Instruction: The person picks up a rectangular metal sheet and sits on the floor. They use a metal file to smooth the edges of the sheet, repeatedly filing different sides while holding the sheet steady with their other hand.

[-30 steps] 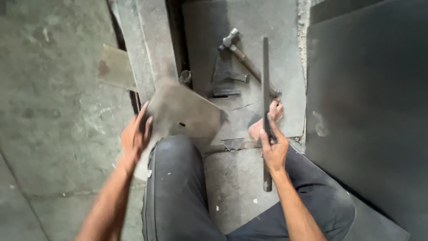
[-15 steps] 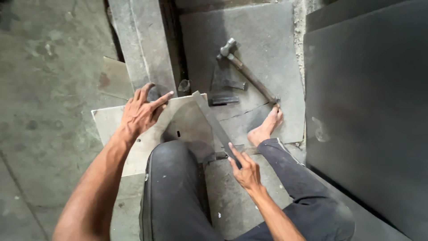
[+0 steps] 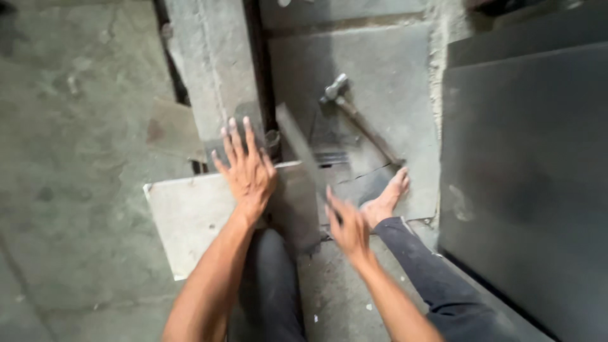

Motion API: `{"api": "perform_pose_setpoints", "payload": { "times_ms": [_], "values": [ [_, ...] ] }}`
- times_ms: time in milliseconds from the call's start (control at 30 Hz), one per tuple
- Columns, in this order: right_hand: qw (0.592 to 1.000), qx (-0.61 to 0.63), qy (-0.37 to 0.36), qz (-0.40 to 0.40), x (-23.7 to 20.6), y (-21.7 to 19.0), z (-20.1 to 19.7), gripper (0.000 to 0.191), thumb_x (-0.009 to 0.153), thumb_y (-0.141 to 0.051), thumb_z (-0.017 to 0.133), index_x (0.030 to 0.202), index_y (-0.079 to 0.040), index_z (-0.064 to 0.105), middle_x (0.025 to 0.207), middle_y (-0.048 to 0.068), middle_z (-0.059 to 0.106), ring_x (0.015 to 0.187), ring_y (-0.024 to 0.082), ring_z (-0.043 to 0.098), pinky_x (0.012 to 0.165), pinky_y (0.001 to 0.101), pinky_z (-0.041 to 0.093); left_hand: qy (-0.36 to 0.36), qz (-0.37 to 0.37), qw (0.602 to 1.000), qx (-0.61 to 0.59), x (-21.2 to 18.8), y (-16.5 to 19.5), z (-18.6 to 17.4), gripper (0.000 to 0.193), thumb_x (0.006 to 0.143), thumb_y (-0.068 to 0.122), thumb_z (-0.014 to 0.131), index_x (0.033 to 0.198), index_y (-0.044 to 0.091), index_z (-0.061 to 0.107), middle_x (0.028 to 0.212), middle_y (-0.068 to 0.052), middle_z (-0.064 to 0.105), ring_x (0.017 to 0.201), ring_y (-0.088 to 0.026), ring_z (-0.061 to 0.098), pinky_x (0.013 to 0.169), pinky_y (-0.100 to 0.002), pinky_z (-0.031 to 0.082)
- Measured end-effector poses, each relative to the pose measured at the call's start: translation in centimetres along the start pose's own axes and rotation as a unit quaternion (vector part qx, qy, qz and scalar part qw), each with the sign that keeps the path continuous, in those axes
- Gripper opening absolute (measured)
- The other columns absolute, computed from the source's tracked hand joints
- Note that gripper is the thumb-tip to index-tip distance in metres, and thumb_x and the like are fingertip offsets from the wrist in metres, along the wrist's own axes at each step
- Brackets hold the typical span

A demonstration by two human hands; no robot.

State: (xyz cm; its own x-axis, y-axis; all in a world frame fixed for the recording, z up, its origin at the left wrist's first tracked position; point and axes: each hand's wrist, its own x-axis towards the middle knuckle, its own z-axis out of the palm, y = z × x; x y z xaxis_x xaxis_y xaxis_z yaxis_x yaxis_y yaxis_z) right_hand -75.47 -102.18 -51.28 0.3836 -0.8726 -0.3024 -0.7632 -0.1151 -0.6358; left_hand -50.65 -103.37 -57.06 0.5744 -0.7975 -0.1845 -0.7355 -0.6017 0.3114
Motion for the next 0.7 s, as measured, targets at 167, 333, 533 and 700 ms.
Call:
{"api": "perform_pose_setpoints", "payload": {
  "times_ms": [167,333,533,700],
  "values": [
    [0.999,0.017,0.037,-0.002,-2.4,-0.7,0.0,0.037,0.096,-0.020,0.067,0.133,-0.014,0.068,0.114,0.018,0.074,0.100,0.036,0.073,0.084,0.0409,0.057,-0.021,0.010,0.998,0.056,-0.3,0.2,0.7,0.077,0.093,0.025,0.053,0.165,0.017,0.026,0.171,-0.008,0.022,0.158,-0.031,0.018,0.120,-0.067,0.013],
    [0.997,0.048,0.042,-0.043,1.3,0.0,0.9,0.041,0.099,-0.012,0.067,0.139,-0.005,0.064,0.119,0.021,0.072,0.103,0.040,0.069,0.084,0.0419,0.055,-0.027,0.004,0.999,0.035,-0.5,0.2,0.8,0.076,0.096,0.023,0.053,0.166,0.012,0.025,0.173,-0.009,0.021,0.159,-0.030,0.017,0.122,-0.066,0.014],
    [0.997,-0.008,0.014,0.074,-3.3,-0.4,0.7,0.040,0.091,-0.019,0.069,0.131,-0.013,0.070,0.111,0.017,0.075,0.104,0.034,0.073,0.087,0.0407,0.056,-0.015,-0.002,0.999,0.030,-0.6,0.2,0.5,0.075,0.096,0.022,0.052,0.166,0.013,0.024,0.173,-0.008,0.020,0.160,-0.029,0.017,0.123,-0.065,0.012],
    [0.997,0.023,0.055,-0.041,1.3,-0.2,1.5,0.040,0.100,-0.017,0.068,0.139,-0.008,0.064,0.128,0.019,0.071,0.115,0.037,0.068,0.093,0.0417,0.054,-0.029,0.001,0.999,0.023,-0.6,0.3,0.2,0.074,0.100,0.022,0.051,0.168,0.013,0.023,0.175,-0.009,0.020,0.162,-0.029,0.016,0.125,-0.065,0.011]
  ]
}}
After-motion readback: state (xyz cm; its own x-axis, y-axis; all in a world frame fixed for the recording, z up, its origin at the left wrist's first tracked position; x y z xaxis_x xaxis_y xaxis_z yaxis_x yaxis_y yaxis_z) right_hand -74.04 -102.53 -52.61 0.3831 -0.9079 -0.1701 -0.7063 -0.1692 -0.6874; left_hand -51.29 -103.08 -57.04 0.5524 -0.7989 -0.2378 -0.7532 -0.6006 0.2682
